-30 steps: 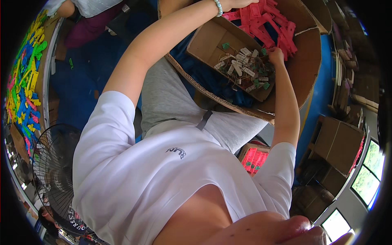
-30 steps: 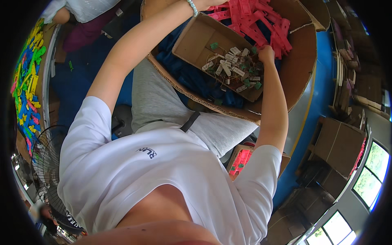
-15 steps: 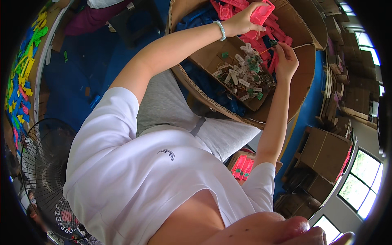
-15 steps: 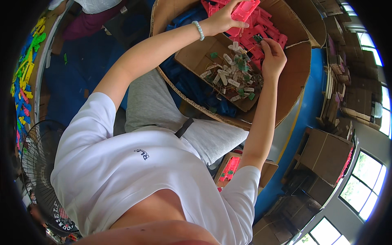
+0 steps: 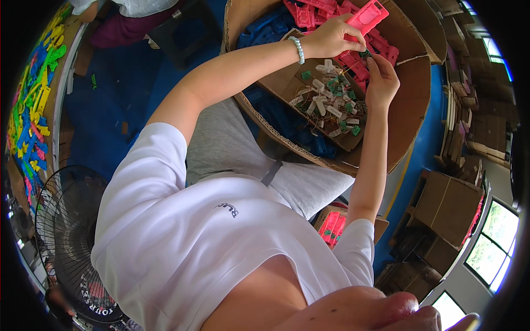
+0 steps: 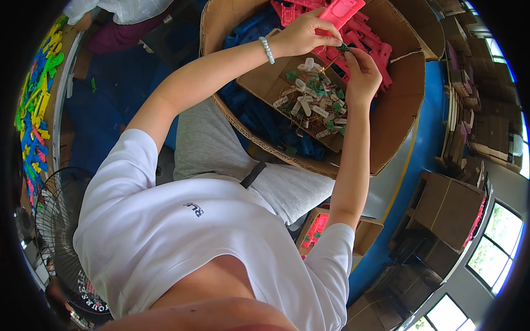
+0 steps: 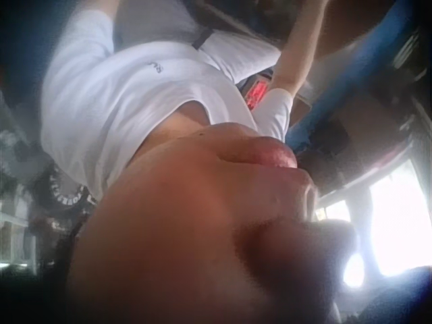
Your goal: The person assembles toy components by hand, fitting electronic circuit boards and wires into plastic casings and placing the assembled pieces into a cardboard tray.
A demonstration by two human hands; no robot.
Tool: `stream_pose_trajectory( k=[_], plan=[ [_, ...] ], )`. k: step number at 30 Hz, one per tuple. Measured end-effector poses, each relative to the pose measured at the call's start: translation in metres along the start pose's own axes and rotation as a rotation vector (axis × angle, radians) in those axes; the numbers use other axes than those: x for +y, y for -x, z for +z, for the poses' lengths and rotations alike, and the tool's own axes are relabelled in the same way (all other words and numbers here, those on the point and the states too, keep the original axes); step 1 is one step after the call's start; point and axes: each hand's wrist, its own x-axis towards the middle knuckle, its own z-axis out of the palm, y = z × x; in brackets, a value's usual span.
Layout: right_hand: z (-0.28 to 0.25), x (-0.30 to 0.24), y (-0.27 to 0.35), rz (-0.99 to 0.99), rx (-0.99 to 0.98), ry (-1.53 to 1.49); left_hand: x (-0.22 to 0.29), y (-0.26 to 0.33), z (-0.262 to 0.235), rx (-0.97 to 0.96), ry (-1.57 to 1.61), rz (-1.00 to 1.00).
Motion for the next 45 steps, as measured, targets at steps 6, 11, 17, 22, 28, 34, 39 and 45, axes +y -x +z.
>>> stream_pose_trajectory(
  k=[6, 11, 17, 22, 28, 34, 39, 45],
  plan=[
    [-0.025, 0.003, -0.007, 0.052, 0.13, -0.06, -0.001, 0.002, 0.019, 0.079, -0.21, -0.032],
    [-0.037, 0.012, -0.007, 0.035, 0.145, 0.059, -0.039, -0.01, 0.009, -0.01, 0.047, -0.306],
    [-0.052, 0.009, 0.003, -0.041, 0.196, -0.169, -0.065, 0.002, 0.012, 0.133, -0.06, -0.342],
    [-0.059, 0.015, 0.006, 0.041, 0.099, 0.181, -0.052, 0.002, 0.018, 0.117, 0.202, -0.565],
    [-0.041, 0.0, 0.006, 0.08, 0.011, 0.213, -0.057, 0.009, 0.024, 0.216, 0.637, -0.404],
    [-0.016, -0.022, 0.012, 0.112, -0.003, -0.094, -0.022, 0.007, 0.036, 0.146, 0.93, -0.452],
    [-0.001, -0.025, 0.012, 0.061, 0.038, 0.063, 0.006, 0.008, 0.037, 0.132, 0.929, -0.39],
    [0.001, -0.028, 0.015, 0.061, 0.087, 0.05, 0.012, 0.008, 0.036, 0.083, 0.74, -0.28]
  ],
)
